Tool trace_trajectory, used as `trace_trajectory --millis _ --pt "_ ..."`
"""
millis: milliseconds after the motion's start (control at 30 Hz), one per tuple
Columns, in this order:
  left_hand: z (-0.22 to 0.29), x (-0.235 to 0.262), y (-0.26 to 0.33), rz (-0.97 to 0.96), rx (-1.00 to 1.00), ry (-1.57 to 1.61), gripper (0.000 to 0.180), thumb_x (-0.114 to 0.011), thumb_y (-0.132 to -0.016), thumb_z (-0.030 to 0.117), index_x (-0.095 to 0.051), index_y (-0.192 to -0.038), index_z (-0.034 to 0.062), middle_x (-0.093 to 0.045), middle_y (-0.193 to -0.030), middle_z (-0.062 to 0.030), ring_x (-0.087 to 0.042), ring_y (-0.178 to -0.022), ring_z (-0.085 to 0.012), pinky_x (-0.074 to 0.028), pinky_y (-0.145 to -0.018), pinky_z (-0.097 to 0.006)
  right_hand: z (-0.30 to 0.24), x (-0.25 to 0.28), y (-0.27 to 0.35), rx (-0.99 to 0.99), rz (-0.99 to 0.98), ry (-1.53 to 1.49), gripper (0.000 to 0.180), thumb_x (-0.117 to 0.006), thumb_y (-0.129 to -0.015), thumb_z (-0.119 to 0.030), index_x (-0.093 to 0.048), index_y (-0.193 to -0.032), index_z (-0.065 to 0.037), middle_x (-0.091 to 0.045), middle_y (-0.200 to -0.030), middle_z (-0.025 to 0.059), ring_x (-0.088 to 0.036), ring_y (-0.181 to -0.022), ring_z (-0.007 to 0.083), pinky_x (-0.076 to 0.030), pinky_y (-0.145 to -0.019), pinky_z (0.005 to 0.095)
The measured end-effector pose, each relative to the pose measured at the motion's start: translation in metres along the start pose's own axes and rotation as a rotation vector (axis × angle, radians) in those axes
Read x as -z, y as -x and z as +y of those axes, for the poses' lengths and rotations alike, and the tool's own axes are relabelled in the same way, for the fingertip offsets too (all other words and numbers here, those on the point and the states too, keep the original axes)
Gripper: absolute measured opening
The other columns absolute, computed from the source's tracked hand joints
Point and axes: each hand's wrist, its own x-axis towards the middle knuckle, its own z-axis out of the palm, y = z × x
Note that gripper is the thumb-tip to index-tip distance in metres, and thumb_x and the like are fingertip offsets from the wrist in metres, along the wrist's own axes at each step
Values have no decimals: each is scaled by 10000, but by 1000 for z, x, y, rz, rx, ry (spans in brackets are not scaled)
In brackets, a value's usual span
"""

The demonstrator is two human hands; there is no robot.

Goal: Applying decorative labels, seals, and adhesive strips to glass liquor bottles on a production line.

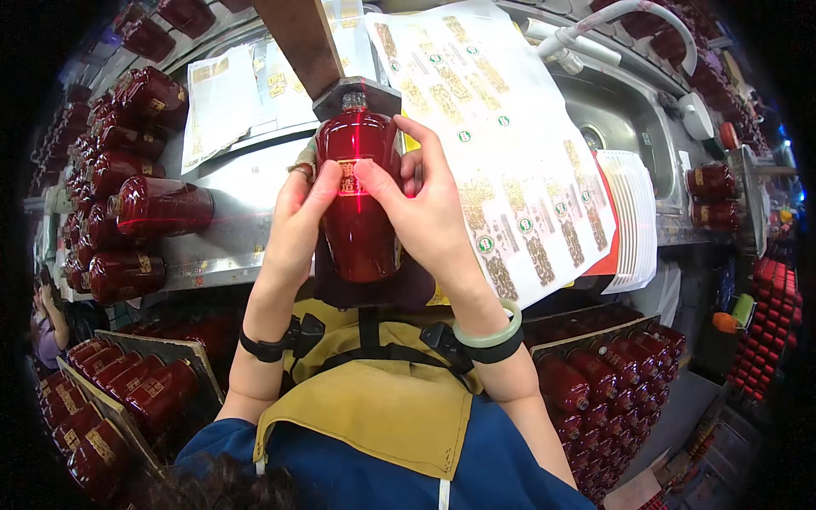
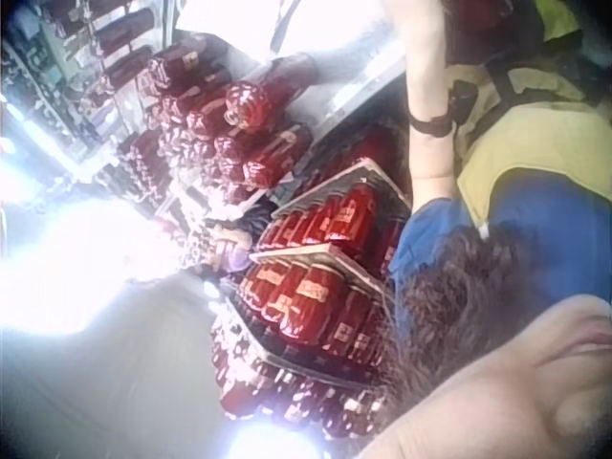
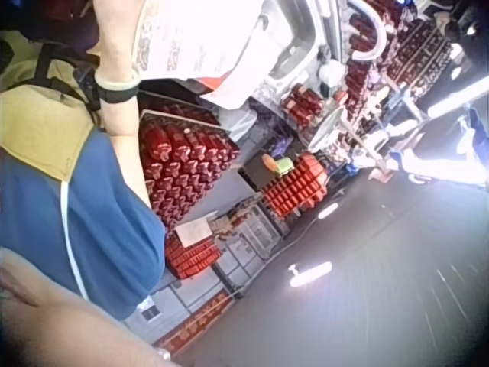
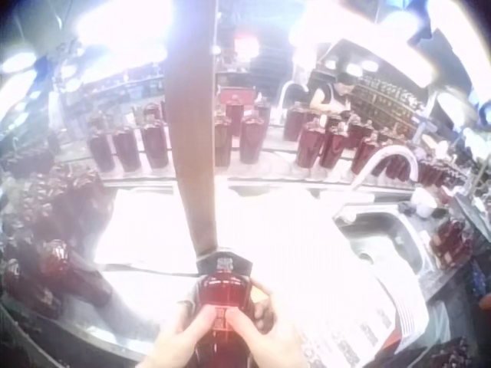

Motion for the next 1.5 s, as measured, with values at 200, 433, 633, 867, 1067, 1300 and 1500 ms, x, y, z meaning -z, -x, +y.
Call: trace_trajectory --millis 200,433,633,867,1067,1300,1500 --pt "-1 -1 -4 -24 -70 9 499 -589 -1055 238 -449 -1445 -41 -611 -1310 -115 -597 -1160 -146 -486 -1011 -294 4 6 1 -23 -39 -54 654 -798 -912 -268 -496 -1438 -22 -468 -803 -55 -436 -735 39 -395 -670 201" --pt "3 8 -4 -9 72 32 534 -531 -1079 346 -458 -1453 -29 -598 -1333 -127 -583 -1203 -157 -482 -1026 -303 -4 7 1 -88 -47 -190 656 -798 -911 -250 -489 -1436 -5 -479 -818 -52 -437 -740 32 -399 -668 195" --pt "-1 2 -4 -34 -71 -90 563 -627 -1037 286 -431 -1464 -24 -597 -1333 -126 -574 -1216 -164 -470 -1041 -312 5 6 0 -21 -67 -142 681 -811 -896 -239 -480 -1441 0 -452 -803 -59 -421 -726 32 -392 -662 191" --pt "0 4 -4 -43 -36 -32 591 -670 -1010 248 -421 -1464 -35 -595 -1327 -124 -586 -1197 -168 -483 -1031 -313 6 7 -1 -36 -65 -163 692 -823 -885 -238 -482 -1438 0 -439 -801 -59 -408 -720 33 -375 -653 191" --pt "1 3 -4 -41 -36 -27 581 -658 -1016 250 -425 -1462 -40 -599 -1321 -132 -594 -1187 -169 -484 -1029 -309 8 7 -1 -18 -56 -124 704 -830 -879 -242 -482 -1440 2 -437 -803 -60 -407 -721 34 -374 -652 190" --pt "2 3 -4 -33 -29 3 577 -651 -1020 254 -428 -1456 -51 -597 -1325 -136 -596 -1182 -167 -484 -1024 -305 3 8 -1 -49 -70 -184 700 -830 -881 -259 -487 -1431 6 -444 -805 -59 -417 -718 36 -378 -649 189" --pt "3 -2 -8 34 8 -84 594 -696 -991 281 -462 -1424 -52 -609 -1310 -137 -603 -1175 -173 -492 -1014 -311 2 0 -1 -51 0 -142 678 -817 -893 -251 -489 -1428 6 -455 -805 -58 -423 -721 32 -383 -643 190"
